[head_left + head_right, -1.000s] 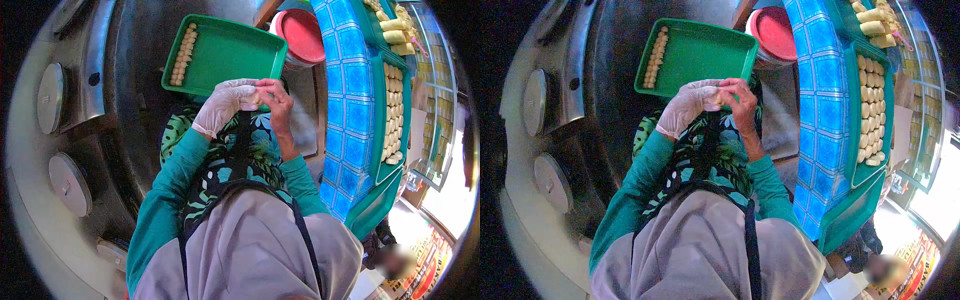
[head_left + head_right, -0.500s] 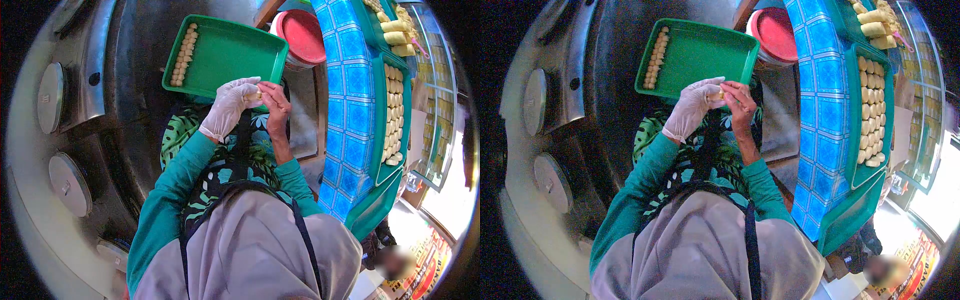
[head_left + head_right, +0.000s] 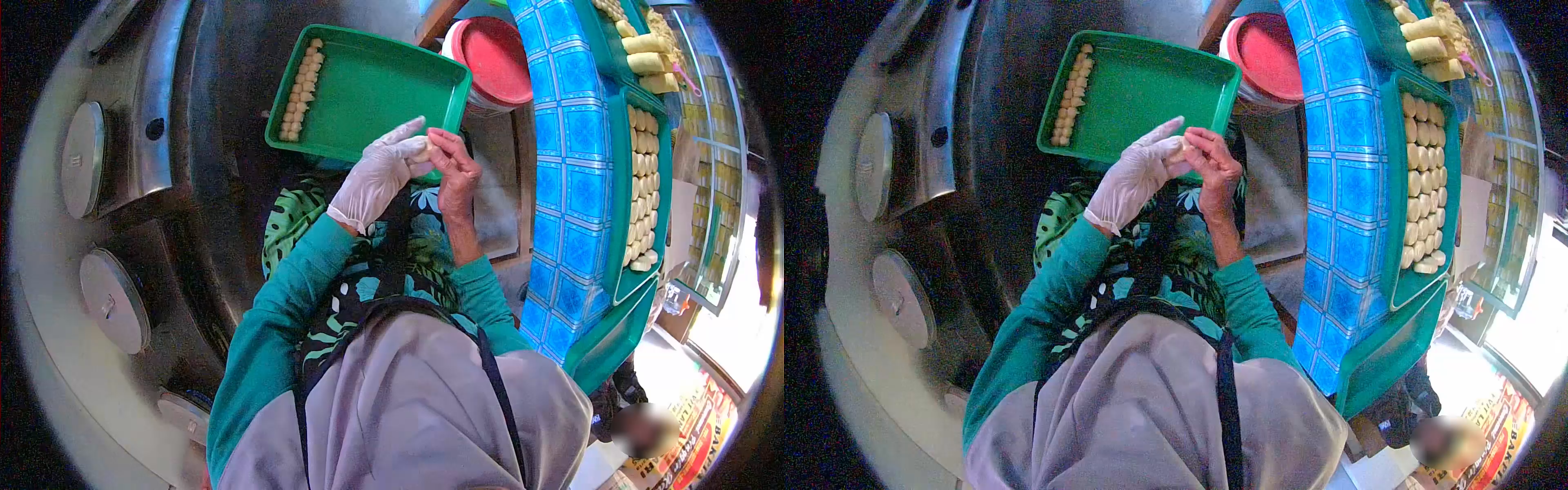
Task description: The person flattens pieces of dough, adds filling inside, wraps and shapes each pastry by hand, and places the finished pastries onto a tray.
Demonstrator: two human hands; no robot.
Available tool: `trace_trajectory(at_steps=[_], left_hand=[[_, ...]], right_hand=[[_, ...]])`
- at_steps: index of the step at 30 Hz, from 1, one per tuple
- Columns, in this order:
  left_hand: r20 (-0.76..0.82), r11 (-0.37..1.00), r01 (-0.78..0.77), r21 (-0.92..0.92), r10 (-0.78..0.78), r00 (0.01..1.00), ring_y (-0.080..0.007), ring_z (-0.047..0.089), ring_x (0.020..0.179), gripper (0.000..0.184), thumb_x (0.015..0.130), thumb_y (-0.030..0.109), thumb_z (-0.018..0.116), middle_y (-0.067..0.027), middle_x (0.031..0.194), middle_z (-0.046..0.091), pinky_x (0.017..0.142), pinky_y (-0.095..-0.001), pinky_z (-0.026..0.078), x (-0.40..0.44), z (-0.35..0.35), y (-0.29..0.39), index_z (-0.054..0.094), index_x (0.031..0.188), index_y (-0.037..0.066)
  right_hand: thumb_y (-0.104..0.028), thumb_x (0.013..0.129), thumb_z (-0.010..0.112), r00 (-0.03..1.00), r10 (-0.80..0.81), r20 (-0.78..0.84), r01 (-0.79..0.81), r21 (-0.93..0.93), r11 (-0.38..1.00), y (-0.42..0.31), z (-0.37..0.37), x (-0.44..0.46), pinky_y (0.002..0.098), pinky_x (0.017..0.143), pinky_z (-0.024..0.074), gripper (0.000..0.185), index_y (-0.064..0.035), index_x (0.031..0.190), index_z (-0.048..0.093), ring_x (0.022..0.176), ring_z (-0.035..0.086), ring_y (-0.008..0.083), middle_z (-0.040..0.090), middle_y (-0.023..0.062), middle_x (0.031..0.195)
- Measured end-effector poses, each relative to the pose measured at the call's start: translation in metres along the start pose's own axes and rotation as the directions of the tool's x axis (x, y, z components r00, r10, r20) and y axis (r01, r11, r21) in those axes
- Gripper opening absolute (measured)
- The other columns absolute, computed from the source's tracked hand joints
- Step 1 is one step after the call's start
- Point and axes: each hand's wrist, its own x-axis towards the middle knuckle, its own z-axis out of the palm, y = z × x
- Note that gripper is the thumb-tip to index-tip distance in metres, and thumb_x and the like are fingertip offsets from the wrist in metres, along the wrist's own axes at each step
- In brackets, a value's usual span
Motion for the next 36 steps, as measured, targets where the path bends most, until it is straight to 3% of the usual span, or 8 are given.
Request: trace_trajectory(at_steps=[7,16,19,21,26,31,33,36], left_hand=[[0.006,0.965,0.120,0.232,-0.125,0.992,-0.0184,0.067,0.090,0.027,0.090,0.008,0.062,-0.0092,0.103,0.068,0.082,-0.0334,0.055,0.003,-0.020,0.009,0.062,0.115,-0.002],[-0.040,0.986,0.033,0.161,-0.027,0.999,-0.0192,0.067,0.093,0.026,0.090,0.008,0.063,-0.0120,0.107,0.067,0.082,-0.0319,0.055,0.001,-0.014,-0.001,0.062,0.114,-0.002],[0.021,0.995,0.043,0.091,-0.045,0.999,-0.0190,0.066,0.095,0.029,0.090,0.007,0.062,-0.0116,0.109,0.066,0.084,-0.0314,0.054,0.002,-0.012,0.001,0.061,0.117,-0.002],[0.015,0.989,0.050,0.142,-0.053,0.998,-0.0193,0.066,0.094,0.030,0.089,0.007,0.062,-0.0107,0.109,0.066,0.086,-0.0314,0.054,0.005,-0.010,0.002,0.060,0.118,-0.003],[-0.064,0.985,-0.009,0.171,0.020,0.998,-0.0187,0.066,0.095,0.030,0.089,0.005,0.061,-0.0099,0.108,0.066,0.087,-0.0311,0.054,0.003,-0.011,-0.007,0.060,0.117,-0.004],[-0.079,0.980,-0.055,0.193,0.071,0.994,-0.0184,0.066,0.094,0.030,0.089,0.005,0.062,-0.0097,0.107,0.066,0.087,-0.0308,0.054,-0.003,-0.008,-0.004,0.061,0.117,-0.004],[-0.042,0.993,-0.045,0.113,0.050,0.998,-0.0186,0.066,0.091,0.028,0.088,0.004,0.062,-0.0099,0.105,0.067,0.083,-0.0309,0.056,-0.006,-0.006,-0.004,0.062,0.115,-0.004],[-0.085,0.981,-0.008,0.192,0.025,0.996,-0.0191,0.066,0.088,0.026,0.088,0.004,0.062,-0.0108,0.104,0.066,0.079,-0.0320,0.057,-0.001,-0.005,-0.006,0.062,0.113,-0.005]], right_hand=[[-0.011,0.084,0.069,0.994,0.082,0.069,-0.079,-0.045,0.996,-0.006,-0.007,0.000,0.0307,0.088,0.0453,0.024,-0.0017,0.106,0.072,0.097,0.057,0.0169,0.063,0.0080,0.105],[-0.013,0.085,0.068,0.855,-0.303,0.420,0.516,-0.646,0.562,-0.024,-0.019,0.007,0.0315,0.083,0.0453,0.026,-0.0024,0.108,0.072,0.097,0.055,0.0194,0.062,0.0079,0.103],[-0.010,0.084,0.068,0.885,-0.282,0.372,0.456,-0.564,0.689,-0.021,-0.015,0.006,0.0323,0.086,0.0448,0.028,-0.0021,0.111,0.071,0.101,0.055,0.0194,0.063,0.0071,0.106],[-0.008,0.084,0.069,0.995,0.097,0.017,-0.095,-0.101,0.990,-0.010,-0.007,-0.003,0.0330,0.090,0.0445,0.029,0.0001,0.112,0.069,0.107,0.055,0.0191,0.063,0.0069,0.112],[-0.006,0.086,0.067,0.944,0.331,-0.008,-0.301,0.396,0.868,0.019,0.000,-0.013,0.0286,0.093,0.0434,0.026,-0.0026,0.112,0.071,0.107,0.058,0.0152,0.064,0.0069,0.116],[-0.006,0.085,0.065,0.920,-0.325,0.216,0.389,-0.596,0.703,-0.013,-0.002,-0.004,0.0304,0.096,0.0418,0.025,-0.0007,0.109,0.071,0.105,0.059,0.0203,0.064,0.0071,0.116],[-0.006,0.083,0.065,0.922,-0.311,0.233,0.387,-0.608,0.693,-0.013,-0.005,-0.002,0.0318,0.097,0.0416,0.026,0.0003,0.107,0.071,0.105,0.059,0.0245,0.065,0.0092,0.113],[-0.003,0.079,0.068,0.979,0.190,0.075,-0.205,0.336,0.919,0.009,-0.008,-0.002,0.0337,0.092,0.0463,0.024,0.0022,0.102,0.071,0.101,0.062,0.0237,0.068,0.0132,0.107]])
